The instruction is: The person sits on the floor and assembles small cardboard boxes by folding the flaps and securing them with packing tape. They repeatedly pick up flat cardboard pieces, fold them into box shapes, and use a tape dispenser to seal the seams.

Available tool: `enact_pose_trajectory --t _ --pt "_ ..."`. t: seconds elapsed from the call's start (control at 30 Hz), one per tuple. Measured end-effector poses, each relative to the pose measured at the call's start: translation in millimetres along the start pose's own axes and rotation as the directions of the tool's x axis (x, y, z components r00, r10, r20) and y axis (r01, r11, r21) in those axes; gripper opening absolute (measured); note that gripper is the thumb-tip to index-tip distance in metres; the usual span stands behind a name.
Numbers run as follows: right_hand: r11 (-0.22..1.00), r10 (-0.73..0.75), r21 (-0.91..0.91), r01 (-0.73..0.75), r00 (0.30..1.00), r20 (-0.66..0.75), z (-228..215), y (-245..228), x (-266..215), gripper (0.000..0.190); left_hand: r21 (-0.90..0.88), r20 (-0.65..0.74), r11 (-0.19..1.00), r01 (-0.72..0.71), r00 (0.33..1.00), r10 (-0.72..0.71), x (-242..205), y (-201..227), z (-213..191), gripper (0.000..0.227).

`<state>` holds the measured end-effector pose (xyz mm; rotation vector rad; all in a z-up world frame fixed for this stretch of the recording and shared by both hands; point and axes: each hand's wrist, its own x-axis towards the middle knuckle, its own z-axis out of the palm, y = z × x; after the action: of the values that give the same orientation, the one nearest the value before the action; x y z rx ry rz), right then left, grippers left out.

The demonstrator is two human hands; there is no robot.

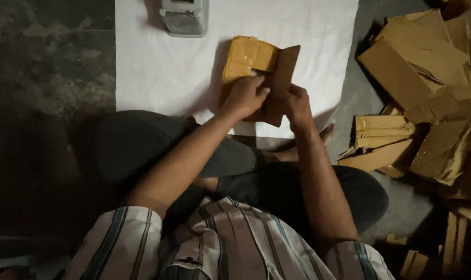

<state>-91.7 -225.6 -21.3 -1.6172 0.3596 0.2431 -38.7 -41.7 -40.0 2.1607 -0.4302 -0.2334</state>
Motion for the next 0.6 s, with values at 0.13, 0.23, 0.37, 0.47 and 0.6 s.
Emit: enact_pose_trajectory --t 0.13,0.23,0.37,0.47,0.6 --pt "0.939 0.115 -0.325 -0.107 0.993 0.005 31 -37 -11 0.049 -0.354 0.351 0.827 0.437 0.882 -0.315 14 -20 4 0.042" --pt "0.814 -0.038 -0.576 0.075 0.996 0.076 48 -41 -20 0.056 -0.539 0.367 0.706 0.459 0.883 -0.294 14 -34 8 0.050" --pt "0.657 -0.354 -0.648 0.386 0.916 0.187 60 -31 -21 0.056 -0.332 0.320 0.818 0.469 0.872 -0.370 18 -34 13 0.047" --pt "0.624 -0.271 -0.738 0.259 0.957 0.107 62 -15 -19 0.071 -0.022 -0.164 0.987 0.160 0.973 -0.161 10 -18 14 0.044" --pt "0.637 -0.158 -0.759 0.136 0.986 0.044 53 5 -18 0.065 -0.034 -0.317 0.982 0.187 0.930 -0.188 2 11 -7 0.065"
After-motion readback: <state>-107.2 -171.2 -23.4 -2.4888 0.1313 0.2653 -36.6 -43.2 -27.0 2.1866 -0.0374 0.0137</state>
